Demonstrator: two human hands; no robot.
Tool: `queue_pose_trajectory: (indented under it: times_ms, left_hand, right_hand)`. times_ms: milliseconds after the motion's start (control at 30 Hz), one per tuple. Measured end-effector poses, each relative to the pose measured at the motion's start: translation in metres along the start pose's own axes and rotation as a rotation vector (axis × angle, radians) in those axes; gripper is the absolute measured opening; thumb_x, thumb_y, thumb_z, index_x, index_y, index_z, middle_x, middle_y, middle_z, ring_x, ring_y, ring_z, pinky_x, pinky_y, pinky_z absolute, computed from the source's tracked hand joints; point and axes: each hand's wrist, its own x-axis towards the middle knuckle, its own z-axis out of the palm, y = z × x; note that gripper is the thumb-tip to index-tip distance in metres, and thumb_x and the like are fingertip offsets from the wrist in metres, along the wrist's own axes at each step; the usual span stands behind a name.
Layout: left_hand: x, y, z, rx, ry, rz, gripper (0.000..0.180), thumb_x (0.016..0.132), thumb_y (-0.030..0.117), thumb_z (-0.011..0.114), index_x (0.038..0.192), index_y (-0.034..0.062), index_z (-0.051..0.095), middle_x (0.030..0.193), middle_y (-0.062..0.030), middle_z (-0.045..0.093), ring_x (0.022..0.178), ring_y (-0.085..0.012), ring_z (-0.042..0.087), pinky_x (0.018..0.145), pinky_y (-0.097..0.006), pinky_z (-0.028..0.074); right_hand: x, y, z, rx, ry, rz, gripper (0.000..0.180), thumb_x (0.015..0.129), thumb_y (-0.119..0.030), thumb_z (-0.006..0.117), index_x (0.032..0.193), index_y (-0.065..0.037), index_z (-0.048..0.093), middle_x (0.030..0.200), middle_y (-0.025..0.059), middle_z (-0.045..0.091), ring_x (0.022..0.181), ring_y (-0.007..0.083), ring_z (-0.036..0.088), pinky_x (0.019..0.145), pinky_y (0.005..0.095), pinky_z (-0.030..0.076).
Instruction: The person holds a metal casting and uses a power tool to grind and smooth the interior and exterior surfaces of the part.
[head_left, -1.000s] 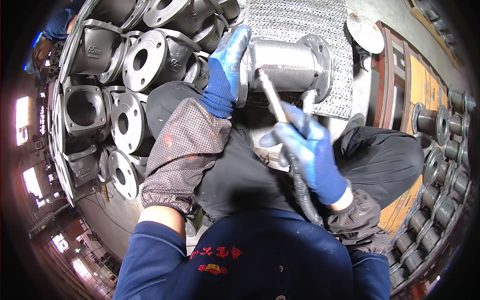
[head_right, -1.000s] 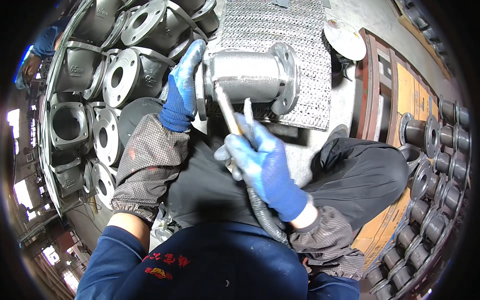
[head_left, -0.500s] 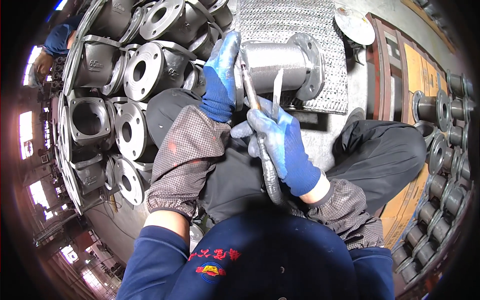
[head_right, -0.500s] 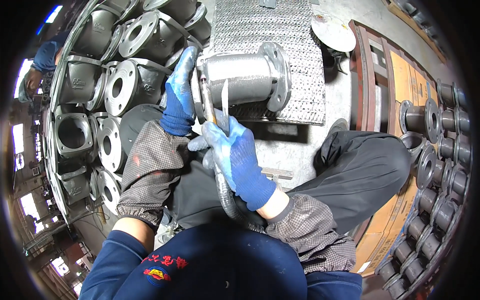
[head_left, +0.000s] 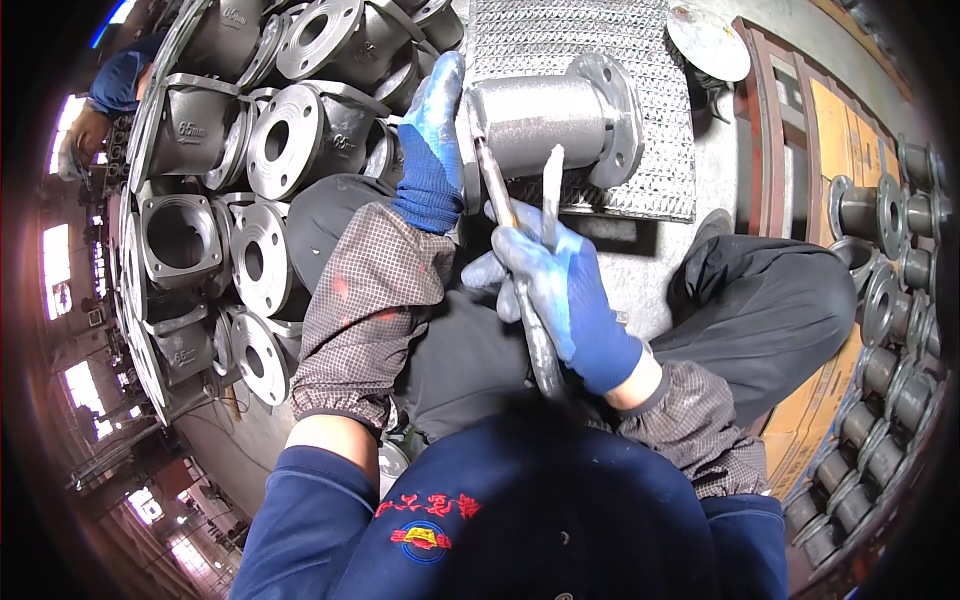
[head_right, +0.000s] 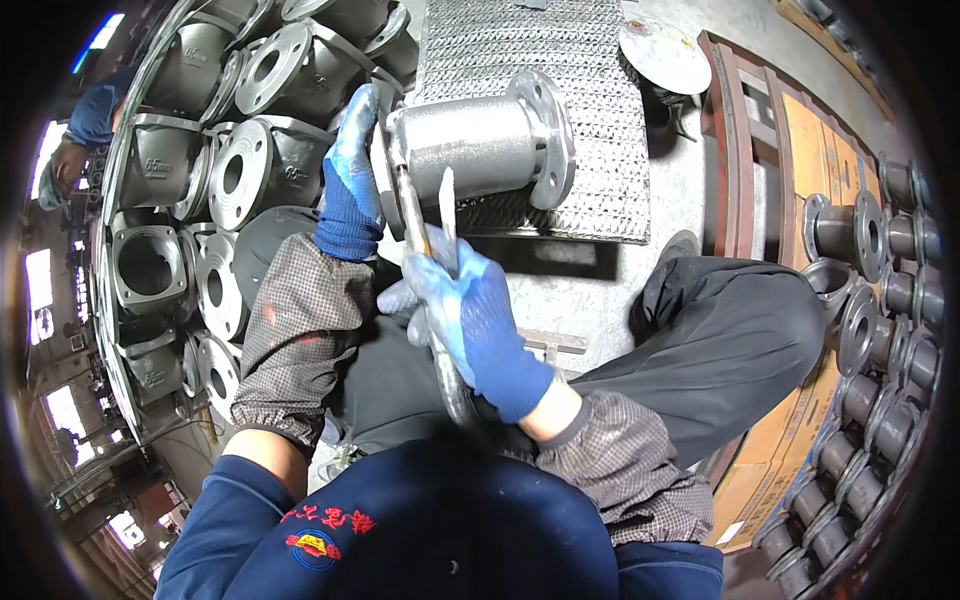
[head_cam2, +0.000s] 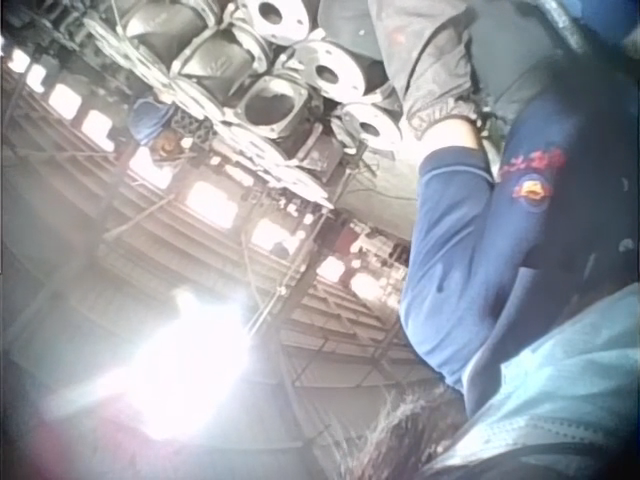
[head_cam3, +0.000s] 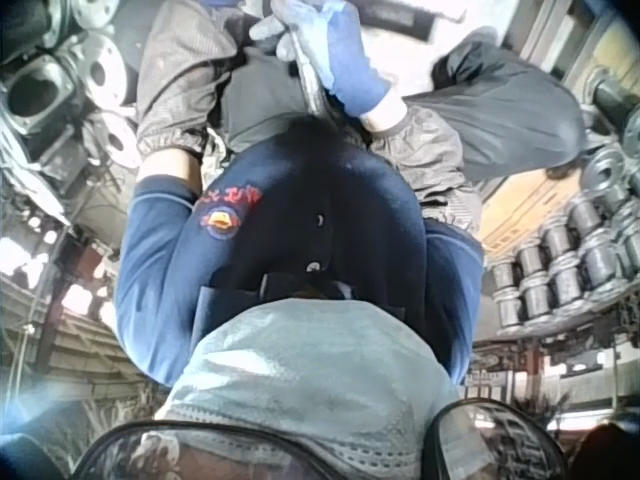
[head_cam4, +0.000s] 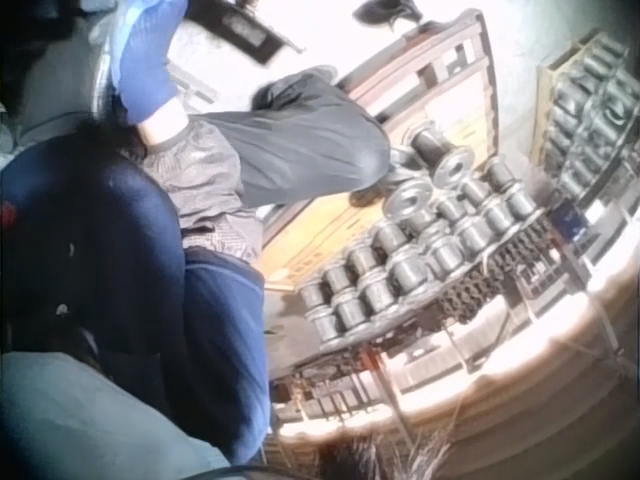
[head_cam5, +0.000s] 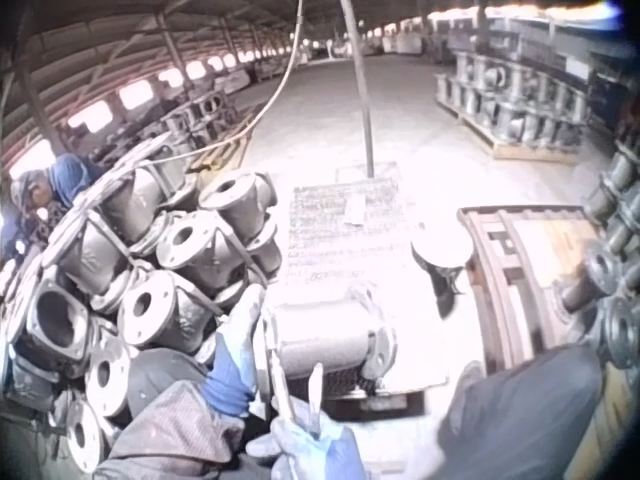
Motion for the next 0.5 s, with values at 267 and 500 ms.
queue_pose_trajectory:
  times_ms: [267,500]
  left_hand:
    - [-0.002,0.008,0.007,0.204,0.062,0.223,0.026,0.096,0.012,0.044,0.118,0.0005,0.053,0.106,-0.0115,0.059,0.097,-0.019,0.059,0.085,-0.028,0.047]
    - [-0.004,0.038,0.019,-0.202,0.071,-0.172,0.027,0.097,0.013,0.042,0.118,0.0001,0.053,0.104,-0.0114,0.059,0.092,-0.0179,0.06,0.082,-0.027,0.048]
  right_hand:
    - [0.003,-0.01,-0.004,0.059,-0.001,0.079,0.047,0.091,-0.02,0.052,0.13,0.004,0.044,0.074,0.0112,0.067,0.043,0.0102,0.052,0.041,0.0208,0.04]
    - [0.0,-0.01,-0.013,0.102,0.008,0.1,0.039,0.09,-0.023,0.055,0.117,0.005,0.051,0.076,0.012,0.066,0.044,0.0121,0.055,0.039,0.0204,0.041]
